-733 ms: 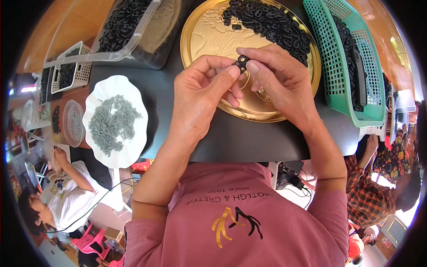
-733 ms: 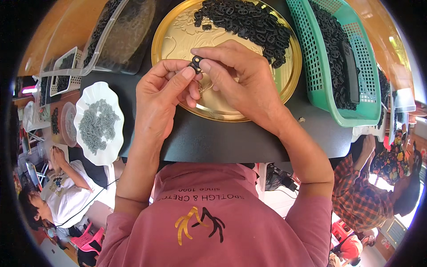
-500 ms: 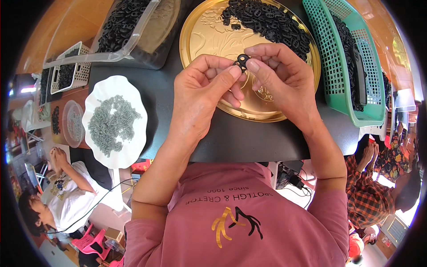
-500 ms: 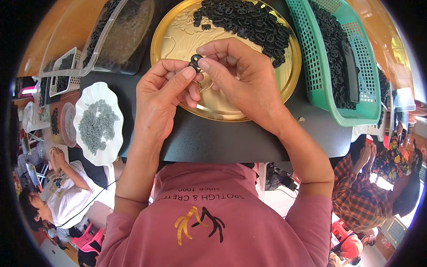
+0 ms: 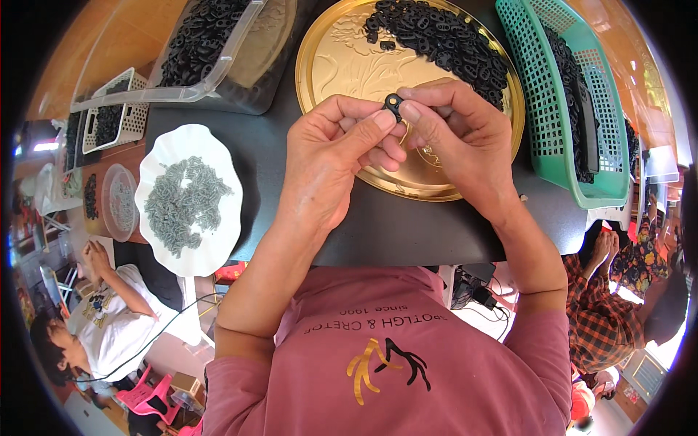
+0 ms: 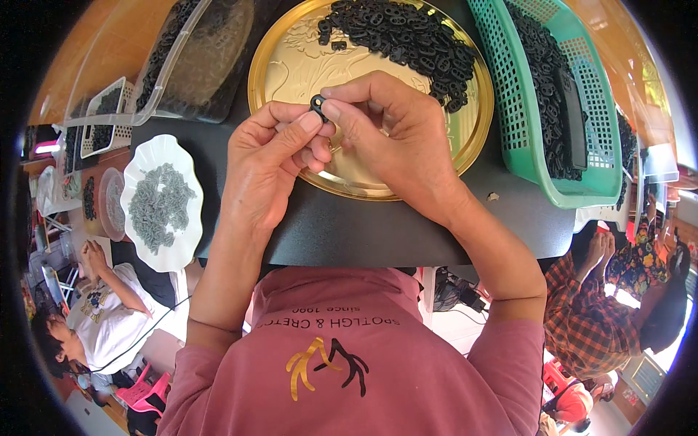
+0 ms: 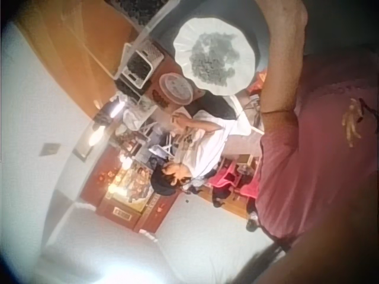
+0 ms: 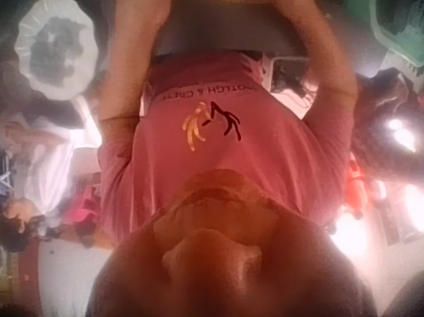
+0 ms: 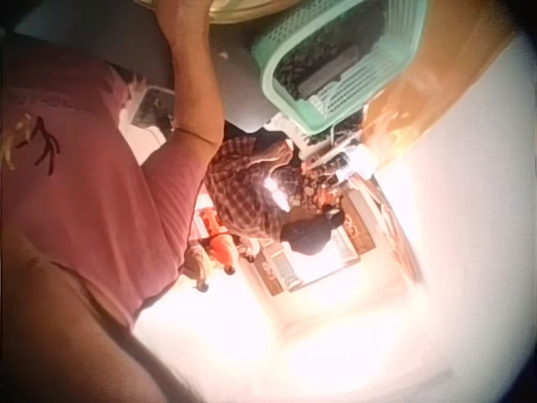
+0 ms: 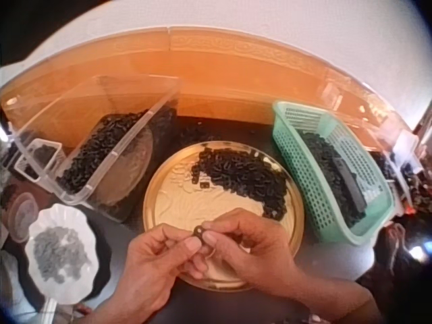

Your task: The person repeatedly picks small black plastic components and metal screws from a tray and basket, then fastens them together by hand. The assembled units are placed back onto the tray. The process is continuous and repetitive throughout the clip.

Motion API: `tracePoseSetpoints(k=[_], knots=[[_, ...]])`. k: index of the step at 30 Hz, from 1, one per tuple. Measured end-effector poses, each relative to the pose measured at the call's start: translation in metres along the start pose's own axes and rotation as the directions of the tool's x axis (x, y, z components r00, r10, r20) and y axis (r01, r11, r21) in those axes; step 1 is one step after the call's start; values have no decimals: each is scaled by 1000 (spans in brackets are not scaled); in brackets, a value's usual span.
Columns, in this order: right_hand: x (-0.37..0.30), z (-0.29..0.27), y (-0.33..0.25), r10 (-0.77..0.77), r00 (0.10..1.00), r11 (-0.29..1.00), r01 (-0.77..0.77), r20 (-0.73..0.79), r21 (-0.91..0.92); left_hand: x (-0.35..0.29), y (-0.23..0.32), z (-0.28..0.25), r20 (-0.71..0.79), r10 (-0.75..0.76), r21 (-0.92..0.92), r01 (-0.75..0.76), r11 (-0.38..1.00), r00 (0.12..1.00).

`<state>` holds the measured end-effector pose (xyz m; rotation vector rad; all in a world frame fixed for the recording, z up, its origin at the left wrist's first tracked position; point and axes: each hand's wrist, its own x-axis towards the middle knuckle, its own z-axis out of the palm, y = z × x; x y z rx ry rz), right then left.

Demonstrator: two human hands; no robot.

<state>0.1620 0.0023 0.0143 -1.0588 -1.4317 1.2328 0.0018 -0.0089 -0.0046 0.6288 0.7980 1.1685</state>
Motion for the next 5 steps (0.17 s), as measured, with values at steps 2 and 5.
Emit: tracePoseSetpoints(k=[2,5], knots=[[0,0,-1,24,1000,1000,-24,1,11,0,0,0,5,3,-3,-3,1000,1000],[0,-3,-4,62,998,998,-62,10,27,-1,2,1,21,13,14,-14,1000,1000]])
